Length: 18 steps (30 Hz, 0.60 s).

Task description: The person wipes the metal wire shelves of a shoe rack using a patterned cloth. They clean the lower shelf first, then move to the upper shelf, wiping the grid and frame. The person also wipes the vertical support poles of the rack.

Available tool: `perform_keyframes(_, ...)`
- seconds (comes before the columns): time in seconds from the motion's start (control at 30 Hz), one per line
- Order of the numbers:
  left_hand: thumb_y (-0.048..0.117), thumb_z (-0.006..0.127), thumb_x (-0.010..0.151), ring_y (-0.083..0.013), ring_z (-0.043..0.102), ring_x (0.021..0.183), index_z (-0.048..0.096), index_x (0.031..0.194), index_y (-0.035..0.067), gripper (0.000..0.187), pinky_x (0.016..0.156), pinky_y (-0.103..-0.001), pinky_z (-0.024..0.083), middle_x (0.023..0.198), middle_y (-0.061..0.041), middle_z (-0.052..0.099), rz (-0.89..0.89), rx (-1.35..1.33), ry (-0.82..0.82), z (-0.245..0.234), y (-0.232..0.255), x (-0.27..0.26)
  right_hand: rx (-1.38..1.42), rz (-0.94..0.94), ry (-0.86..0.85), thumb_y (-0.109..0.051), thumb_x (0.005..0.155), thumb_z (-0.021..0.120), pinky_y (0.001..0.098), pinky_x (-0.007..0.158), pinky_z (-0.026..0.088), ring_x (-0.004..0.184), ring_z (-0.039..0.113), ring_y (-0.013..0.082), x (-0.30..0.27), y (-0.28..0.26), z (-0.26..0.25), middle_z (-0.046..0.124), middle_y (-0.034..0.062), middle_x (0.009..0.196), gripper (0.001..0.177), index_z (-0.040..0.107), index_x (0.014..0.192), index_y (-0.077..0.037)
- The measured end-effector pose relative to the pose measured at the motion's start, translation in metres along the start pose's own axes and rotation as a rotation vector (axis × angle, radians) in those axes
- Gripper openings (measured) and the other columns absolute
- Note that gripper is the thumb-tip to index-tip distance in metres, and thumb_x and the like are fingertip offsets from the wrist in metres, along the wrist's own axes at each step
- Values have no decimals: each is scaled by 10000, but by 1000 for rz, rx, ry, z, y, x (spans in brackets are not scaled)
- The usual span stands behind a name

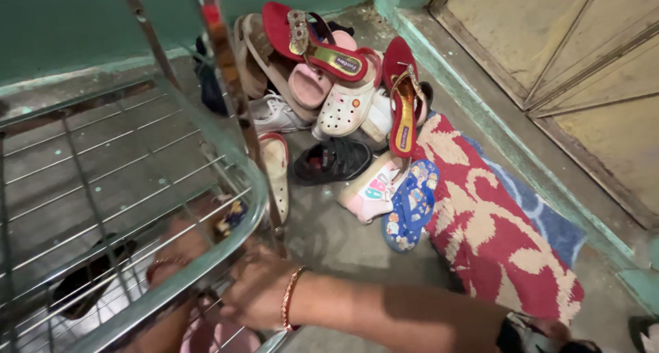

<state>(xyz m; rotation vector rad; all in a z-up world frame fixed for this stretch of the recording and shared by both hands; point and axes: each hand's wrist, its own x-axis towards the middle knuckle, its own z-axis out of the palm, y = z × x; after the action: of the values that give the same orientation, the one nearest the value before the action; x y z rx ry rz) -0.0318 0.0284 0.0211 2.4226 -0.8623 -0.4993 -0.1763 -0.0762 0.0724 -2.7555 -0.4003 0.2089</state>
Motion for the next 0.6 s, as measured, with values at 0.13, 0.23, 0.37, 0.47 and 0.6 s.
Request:
perform_keyframes(0.13, 134, 782, 852, -251, 734, 950, 739, 1163, 64, 321, 831, -386, 578, 1057, -133, 764, -6, 20, -24, 12, 1, -2, 25, 28, -1, -370, 907, 598, 548, 1109, 378, 887, 684, 378, -5, 4, 7, 685, 183, 797, 344, 784, 814, -96)
perform_keyframes(0.23, 137, 776, 855, -254, 733, 954, 738, 1165, 69, 319, 831, -389, 579, 1063, -133, 761, -15, 31, -19, 12, -2, -5, -5, 11, -7, -370, 937, 589, 522, 1068, 428, 938, 687, 377, -1, 4, 11, 696, 168, 838, 353, 778, 839, -89)
perform_keyframes(0.37, 140, 769, 859, -258, 732, 960, 737, 1168, 75, 317, 831, -393, 579, 1072, -132, 758, -14, 41, -26, 17, 1, -7, 39, 49, -30, -353, 922, 590, 537, 1004, 449, 917, 694, 368, -4, 6, 14, 695, 181, 841, 344, 780, 818, -86)
perform_keyframes(0.47, 142, 764, 862, -261, 732, 965, 736, 1170, 79, 315, 831, -396, 580, 1079, -132, 756, -12, 51, -26, 18, 3, 0, 7, -4, -16, -361, 934, 587, 537, 1012, 451, 923, 687, 379, -2, 7, 12, 694, 185, 854, 346, 775, 887, -75)
perform_keyframes(0.6, 145, 757, 866, -266, 731, 971, 736, 1173, 85, 313, 831, -400, 581, 1087, -132, 753, -8, 50, -32, 22, 4, 1, 1, 58, -74, -388, 941, 574, 523, 1019, 444, 962, 686, 389, -3, 6, 10, 704, 190, 874, 382, 773, 874, -69)
